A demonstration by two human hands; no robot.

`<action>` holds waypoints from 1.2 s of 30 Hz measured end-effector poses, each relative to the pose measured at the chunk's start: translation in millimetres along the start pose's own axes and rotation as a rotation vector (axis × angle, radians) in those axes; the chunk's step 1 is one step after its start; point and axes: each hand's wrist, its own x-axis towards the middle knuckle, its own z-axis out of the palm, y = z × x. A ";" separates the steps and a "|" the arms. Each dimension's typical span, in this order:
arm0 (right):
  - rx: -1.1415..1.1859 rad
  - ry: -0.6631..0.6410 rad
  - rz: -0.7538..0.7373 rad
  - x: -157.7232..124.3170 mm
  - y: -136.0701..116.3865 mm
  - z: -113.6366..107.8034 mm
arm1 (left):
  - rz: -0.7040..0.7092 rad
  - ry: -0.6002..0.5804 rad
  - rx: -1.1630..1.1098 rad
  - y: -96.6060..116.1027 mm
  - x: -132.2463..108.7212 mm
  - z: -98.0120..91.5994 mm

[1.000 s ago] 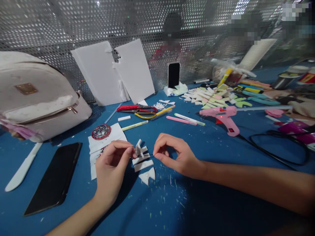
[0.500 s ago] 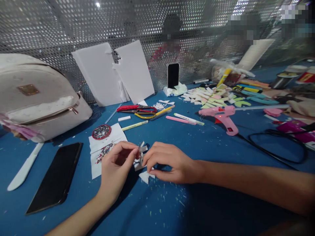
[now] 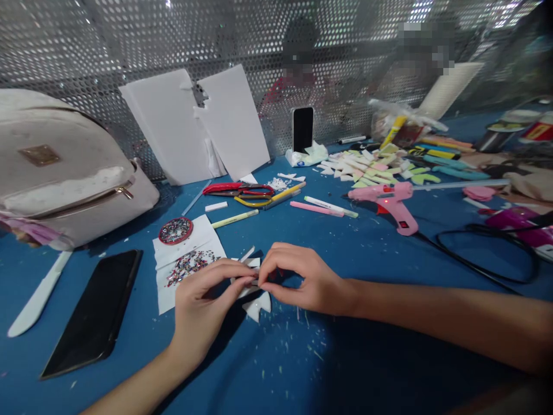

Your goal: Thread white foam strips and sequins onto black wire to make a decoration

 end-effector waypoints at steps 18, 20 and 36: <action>0.018 0.040 0.103 0.9 1.3 -0.3 | 0.055 -0.047 0.046 -0.3 0.5 -0.4; 0.023 0.050 0.115 1.2 0.9 -0.4 | 0.041 -0.044 0.053 -0.4 1.0 0.1; 0.088 0.059 0.124 2.0 0.7 -0.7 | 0.008 -0.030 0.034 -1.9 2.1 1.1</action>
